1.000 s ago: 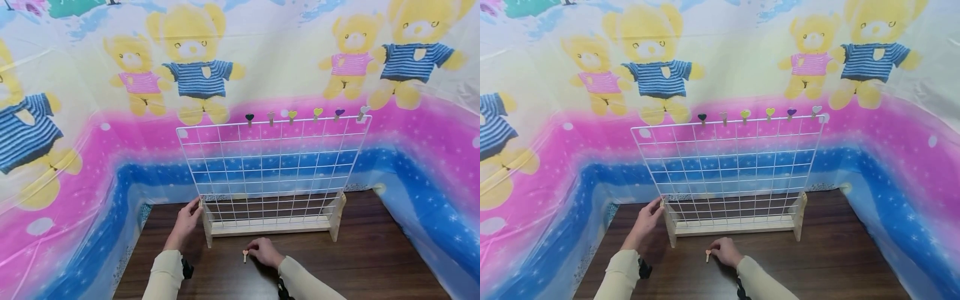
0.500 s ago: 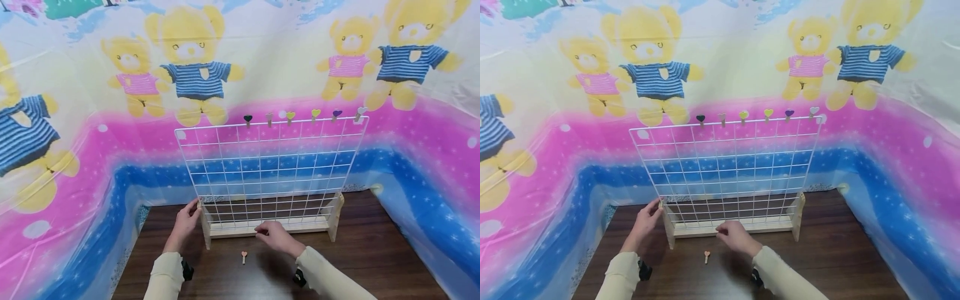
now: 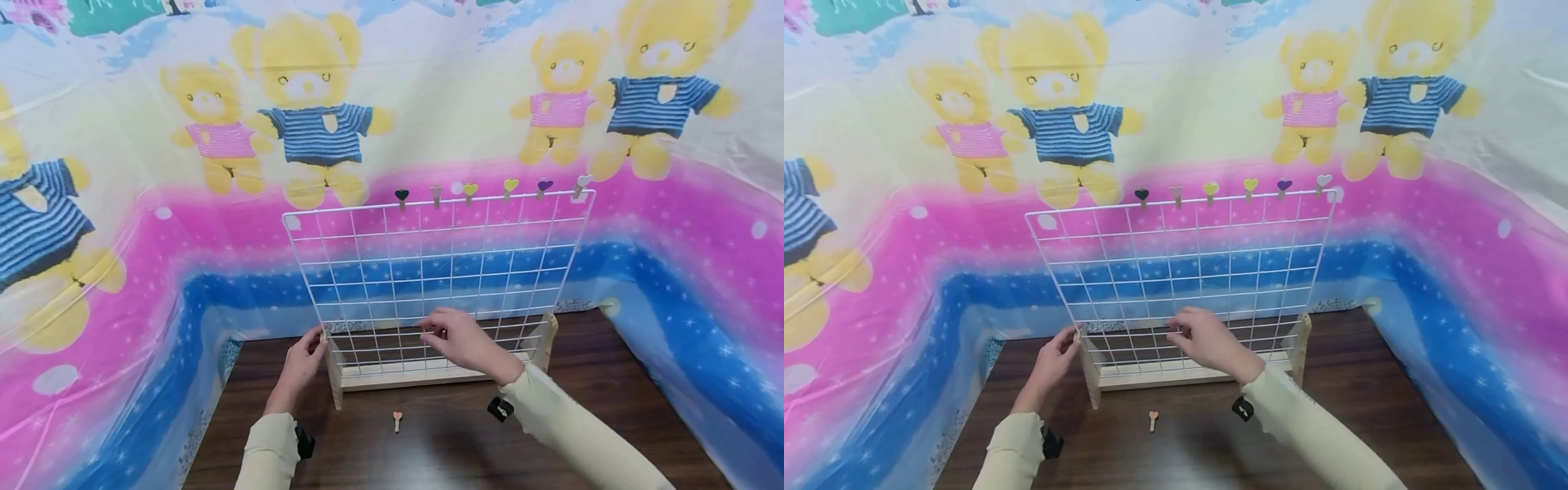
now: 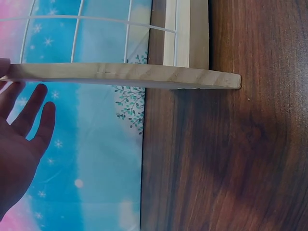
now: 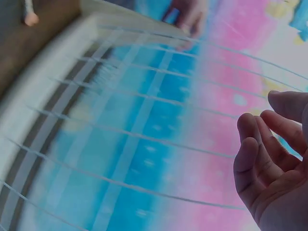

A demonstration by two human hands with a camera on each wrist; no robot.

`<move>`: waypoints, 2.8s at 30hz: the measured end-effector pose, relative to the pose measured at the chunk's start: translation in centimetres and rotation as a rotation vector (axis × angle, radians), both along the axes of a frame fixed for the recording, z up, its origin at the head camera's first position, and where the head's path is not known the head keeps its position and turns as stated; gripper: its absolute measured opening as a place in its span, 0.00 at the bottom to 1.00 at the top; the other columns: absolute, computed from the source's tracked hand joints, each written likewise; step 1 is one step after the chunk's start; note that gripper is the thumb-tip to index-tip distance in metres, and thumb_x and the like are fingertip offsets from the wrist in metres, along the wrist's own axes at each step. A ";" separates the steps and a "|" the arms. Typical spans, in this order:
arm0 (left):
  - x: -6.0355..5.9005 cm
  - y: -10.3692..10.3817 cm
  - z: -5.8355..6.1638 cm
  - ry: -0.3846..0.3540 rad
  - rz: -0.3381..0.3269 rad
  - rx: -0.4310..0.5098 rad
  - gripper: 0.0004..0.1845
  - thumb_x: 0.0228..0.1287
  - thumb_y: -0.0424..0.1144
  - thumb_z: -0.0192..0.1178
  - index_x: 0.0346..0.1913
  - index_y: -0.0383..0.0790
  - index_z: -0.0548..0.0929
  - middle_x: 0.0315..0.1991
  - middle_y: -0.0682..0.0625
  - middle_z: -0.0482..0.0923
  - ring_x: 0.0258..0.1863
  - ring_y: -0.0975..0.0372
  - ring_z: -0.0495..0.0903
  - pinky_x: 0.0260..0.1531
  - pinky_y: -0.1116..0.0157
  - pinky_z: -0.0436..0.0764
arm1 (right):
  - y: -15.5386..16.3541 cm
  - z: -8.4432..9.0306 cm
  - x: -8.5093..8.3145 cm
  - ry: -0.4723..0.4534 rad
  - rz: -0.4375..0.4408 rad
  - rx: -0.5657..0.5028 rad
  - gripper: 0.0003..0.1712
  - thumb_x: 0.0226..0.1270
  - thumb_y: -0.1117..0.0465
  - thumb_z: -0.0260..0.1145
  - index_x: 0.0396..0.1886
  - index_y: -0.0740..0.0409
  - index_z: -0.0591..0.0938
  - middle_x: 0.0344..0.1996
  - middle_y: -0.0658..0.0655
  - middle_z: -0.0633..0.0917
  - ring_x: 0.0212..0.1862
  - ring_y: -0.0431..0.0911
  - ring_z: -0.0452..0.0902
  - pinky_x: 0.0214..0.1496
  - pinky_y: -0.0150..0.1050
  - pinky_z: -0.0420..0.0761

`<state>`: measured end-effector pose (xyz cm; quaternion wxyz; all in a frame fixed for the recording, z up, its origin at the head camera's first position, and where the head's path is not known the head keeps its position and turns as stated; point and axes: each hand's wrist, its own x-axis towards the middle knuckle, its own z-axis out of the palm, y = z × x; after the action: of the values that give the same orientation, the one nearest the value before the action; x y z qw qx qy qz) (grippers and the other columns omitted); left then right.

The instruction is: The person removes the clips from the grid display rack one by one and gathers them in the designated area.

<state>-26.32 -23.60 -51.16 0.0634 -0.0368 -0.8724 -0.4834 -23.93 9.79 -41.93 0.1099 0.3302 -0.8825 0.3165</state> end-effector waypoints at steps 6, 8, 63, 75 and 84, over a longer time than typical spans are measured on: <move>-0.3 -0.4 -0.1 0.011 0.002 -0.019 0.20 0.73 0.39 0.50 0.65 0.42 0.71 0.56 0.37 0.75 0.54 0.48 0.75 0.49 0.49 0.75 | 0.3 5.0 -0.5 0.119 -0.010 -0.052 0.13 0.62 0.63 0.67 0.47 0.57 0.84 0.41 0.51 0.82 0.29 0.35 0.74 0.29 0.29 0.76; -0.3 -0.5 0.0 0.019 -0.008 -0.021 0.20 0.73 0.39 0.49 0.65 0.42 0.72 0.57 0.37 0.74 0.55 0.48 0.74 0.50 0.49 0.75 | 0.3 6.5 -0.7 0.160 -0.016 -0.084 0.13 0.61 0.64 0.68 0.47 0.58 0.84 0.42 0.52 0.82 0.28 0.35 0.74 0.29 0.29 0.77; -0.6 -0.3 -0.4 -0.014 -0.004 0.085 0.19 0.73 0.38 0.49 0.64 0.43 0.72 0.57 0.38 0.74 0.56 0.49 0.73 0.52 0.50 0.73 | -3.7 18.2 -4.5 0.100 -0.134 -0.280 0.11 0.68 0.64 0.61 0.48 0.59 0.83 0.37 0.56 0.85 0.17 0.41 0.77 0.18 0.36 0.76; -0.5 -0.2 -1.0 -0.020 -0.011 0.102 0.19 0.73 0.37 0.50 0.64 0.44 0.72 0.57 0.36 0.73 0.57 0.48 0.72 0.52 0.49 0.73 | -3.5 18.2 -4.3 0.074 -0.144 -0.349 0.09 0.68 0.63 0.61 0.43 0.58 0.85 0.31 0.55 0.85 0.18 0.47 0.78 0.18 0.34 0.75; -0.4 -0.3 -1.1 -0.018 -0.012 0.093 0.20 0.73 0.38 0.50 0.65 0.43 0.72 0.58 0.38 0.73 0.57 0.49 0.72 0.52 0.49 0.73 | -2.4 17.9 -2.9 -0.037 -0.053 -0.354 0.10 0.67 0.64 0.63 0.46 0.60 0.83 0.25 0.55 0.84 0.17 0.50 0.76 0.18 0.37 0.76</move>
<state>-26.74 -23.86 -52.29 0.0540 -0.0348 -0.8493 -0.5240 -26.83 7.44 -24.07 0.1584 0.2765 -0.8232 0.4699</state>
